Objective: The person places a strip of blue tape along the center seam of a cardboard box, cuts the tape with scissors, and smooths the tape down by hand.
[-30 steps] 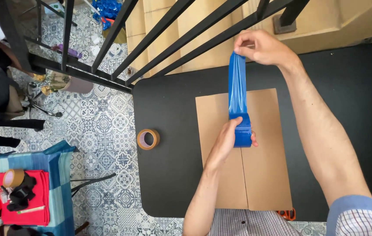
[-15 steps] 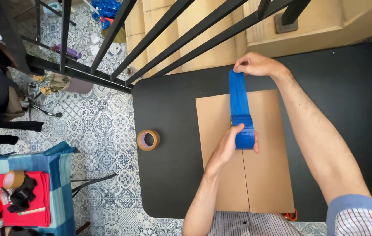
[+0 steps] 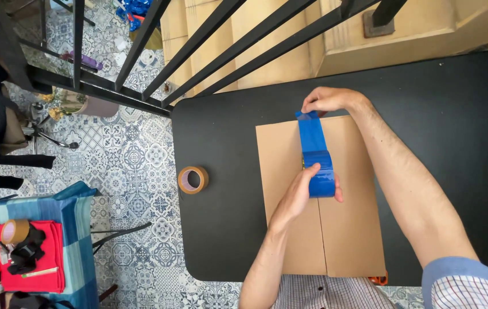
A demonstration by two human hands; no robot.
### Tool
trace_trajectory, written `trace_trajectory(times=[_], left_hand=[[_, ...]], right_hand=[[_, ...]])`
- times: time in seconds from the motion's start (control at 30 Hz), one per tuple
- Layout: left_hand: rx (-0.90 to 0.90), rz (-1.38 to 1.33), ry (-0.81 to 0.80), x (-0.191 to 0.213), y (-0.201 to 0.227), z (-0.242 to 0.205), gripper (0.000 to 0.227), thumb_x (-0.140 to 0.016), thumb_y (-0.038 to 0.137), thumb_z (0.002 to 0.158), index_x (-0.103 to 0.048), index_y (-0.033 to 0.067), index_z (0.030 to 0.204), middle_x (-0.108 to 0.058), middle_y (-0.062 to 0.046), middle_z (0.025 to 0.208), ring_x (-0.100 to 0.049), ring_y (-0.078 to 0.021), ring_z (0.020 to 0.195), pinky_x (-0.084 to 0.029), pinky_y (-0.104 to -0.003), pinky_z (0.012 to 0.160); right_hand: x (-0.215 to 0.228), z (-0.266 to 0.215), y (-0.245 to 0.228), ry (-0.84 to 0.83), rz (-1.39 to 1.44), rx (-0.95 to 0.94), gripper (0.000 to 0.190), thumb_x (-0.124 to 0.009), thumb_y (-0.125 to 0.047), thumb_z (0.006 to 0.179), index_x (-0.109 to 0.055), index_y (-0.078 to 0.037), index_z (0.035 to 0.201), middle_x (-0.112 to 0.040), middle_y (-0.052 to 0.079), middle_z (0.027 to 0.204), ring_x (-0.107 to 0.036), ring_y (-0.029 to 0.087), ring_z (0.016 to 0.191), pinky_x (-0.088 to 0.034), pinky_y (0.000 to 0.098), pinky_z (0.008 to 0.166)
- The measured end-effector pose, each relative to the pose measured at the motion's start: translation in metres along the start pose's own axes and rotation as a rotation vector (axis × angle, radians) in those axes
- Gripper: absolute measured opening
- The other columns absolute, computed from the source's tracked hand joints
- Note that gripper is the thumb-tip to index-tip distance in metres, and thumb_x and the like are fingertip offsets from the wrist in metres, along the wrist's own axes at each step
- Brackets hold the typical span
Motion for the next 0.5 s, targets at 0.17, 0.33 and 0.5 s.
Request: trace_trajectory(times=[0.17, 0.33, 0.5], left_hand=[[-0.246, 0.393, 0.081, 0.002, 0.006, -0.009, 0.051, -0.043, 0.049, 0.107, -0.076, 0.0132, 0.093, -0.075, -0.005, 0.083, -0.071, -0.0124, 0.089, -0.054, -0.023, 0.087], [-0.474, 0.465, 0.21, 0.005, -0.01, -0.009, 0.063, -0.033, 0.065, 0.1, -0.064, 0.0186, 0.071, -0.061, 0.002, 0.063, -0.055, -0.0125, 0.071, -0.047, -0.023, 0.083], [-0.49, 0.462, 0.221, 0.006, -0.014, -0.006, 0.069, -0.026, 0.071, 0.097, -0.068, 0.0222, 0.072, -0.064, 0.007, 0.061, -0.056, -0.0109, 0.073, -0.044, -0.018, 0.086]], right_hand=[[-0.016, 0.002, 0.015, -0.123, -0.057, -0.155, 0.032, -0.072, -0.032, 0.088, -0.081, -0.01, 0.109, -0.076, 0.015, 0.111, -0.068, 0.031, 0.108, -0.057, 0.0467, 0.091], [-0.017, -0.012, 0.003, -0.128, -0.1, -0.181, 0.038, -0.072, -0.038, 0.089, -0.079, -0.01, 0.114, -0.075, 0.013, 0.117, -0.066, 0.029, 0.116, -0.054, 0.0486, 0.097], [0.01, 0.022, 0.048, 0.059, -0.452, -0.235, 0.028, -0.078, -0.032, 0.077, -0.082, -0.018, 0.101, -0.079, 0.016, 0.101, -0.075, 0.035, 0.098, -0.061, 0.0497, 0.079]])
Point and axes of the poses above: each hand's wrist, its own z-axis towards the middle knuckle, its own x-axis out of the back of the hand, y = z × x, the point moved 8 cm from there along z, towards the middle knuckle
